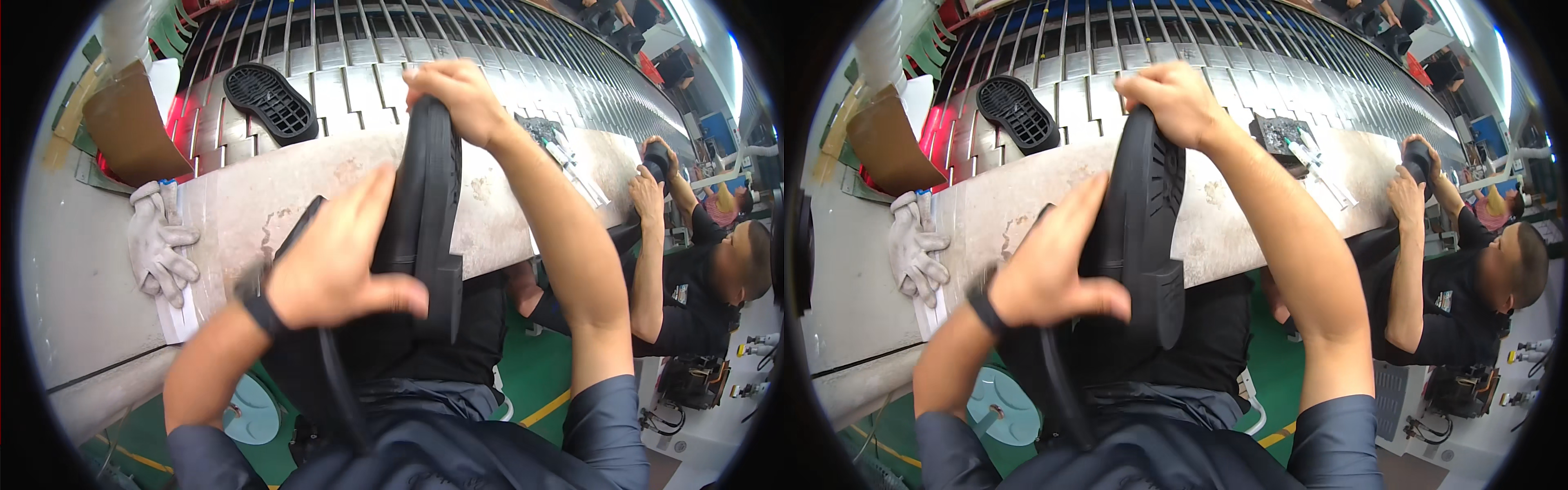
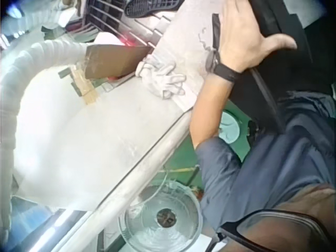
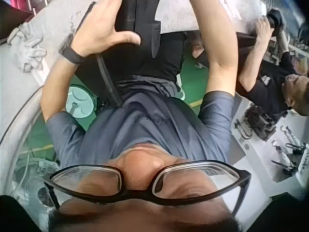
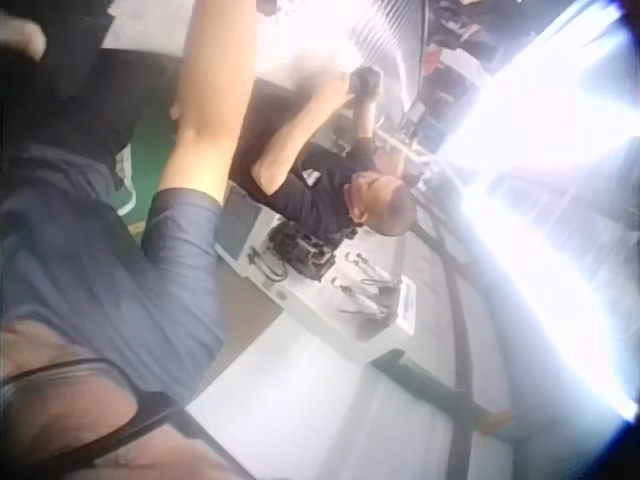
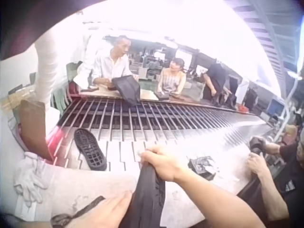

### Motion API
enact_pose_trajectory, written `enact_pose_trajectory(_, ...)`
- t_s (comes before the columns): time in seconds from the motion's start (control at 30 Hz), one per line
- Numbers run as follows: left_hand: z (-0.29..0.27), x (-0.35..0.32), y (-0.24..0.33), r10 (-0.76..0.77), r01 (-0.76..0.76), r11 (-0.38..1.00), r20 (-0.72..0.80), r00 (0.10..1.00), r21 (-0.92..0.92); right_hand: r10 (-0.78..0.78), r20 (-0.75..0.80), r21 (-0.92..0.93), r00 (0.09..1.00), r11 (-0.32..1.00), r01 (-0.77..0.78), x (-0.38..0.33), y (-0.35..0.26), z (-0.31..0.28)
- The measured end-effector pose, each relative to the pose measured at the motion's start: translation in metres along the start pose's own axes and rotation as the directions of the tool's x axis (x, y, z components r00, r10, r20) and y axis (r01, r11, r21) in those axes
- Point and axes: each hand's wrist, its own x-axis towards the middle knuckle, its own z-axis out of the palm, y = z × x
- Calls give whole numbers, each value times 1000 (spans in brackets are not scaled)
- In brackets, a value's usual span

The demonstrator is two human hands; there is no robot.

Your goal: The person retrieves shoe soles and boot uppers from a conveyor belt, then aligns and attaches the soles onto the boot uppers by pressing them together by hand.

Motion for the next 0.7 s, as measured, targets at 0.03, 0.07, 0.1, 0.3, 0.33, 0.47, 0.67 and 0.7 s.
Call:
enact_pose_trajectory(0.03,1,-18,23,-14,12,999,35,999,53,96,-43,16,994,995,-95,-8,14,-3)
enact_pose_trajectory(0.07,2,-32,42,-27,20,994,60,998,111,190,-71,11,979,982,-190,-17,22,-11)
enact_pose_trajectory(0.1,9,-48,51,-94,80,972,55,994,220,280,-89,20,956,960,-279,-23,30,-12)
enact_pose_trajectory(0.3,8,-90,19,25,96,953,-392,920,286,451,-219,-113,865,869,-482,-44,21,6)
enact_pose_trajectory(0.33,-5,-91,24,-170,208,977,-417,893,46,456,-148,-102,878,876,-472,-60,20,12)
enact_pose_trajectory(0.47,-91,-40,50,-332,320,943,-284,899,-91,282,-108,250,953,936,-249,-104,12,53)
enact_pose_trajectory(0.67,-144,73,34,-398,350,895,139,907,278,398,-192,702,897,694,-158,-121,9,51)
enact_pose_trajectory(0.7,-145,90,40,-438,379,885,209,874,270,411,-188,711,892,683,-165,-119,13,48)
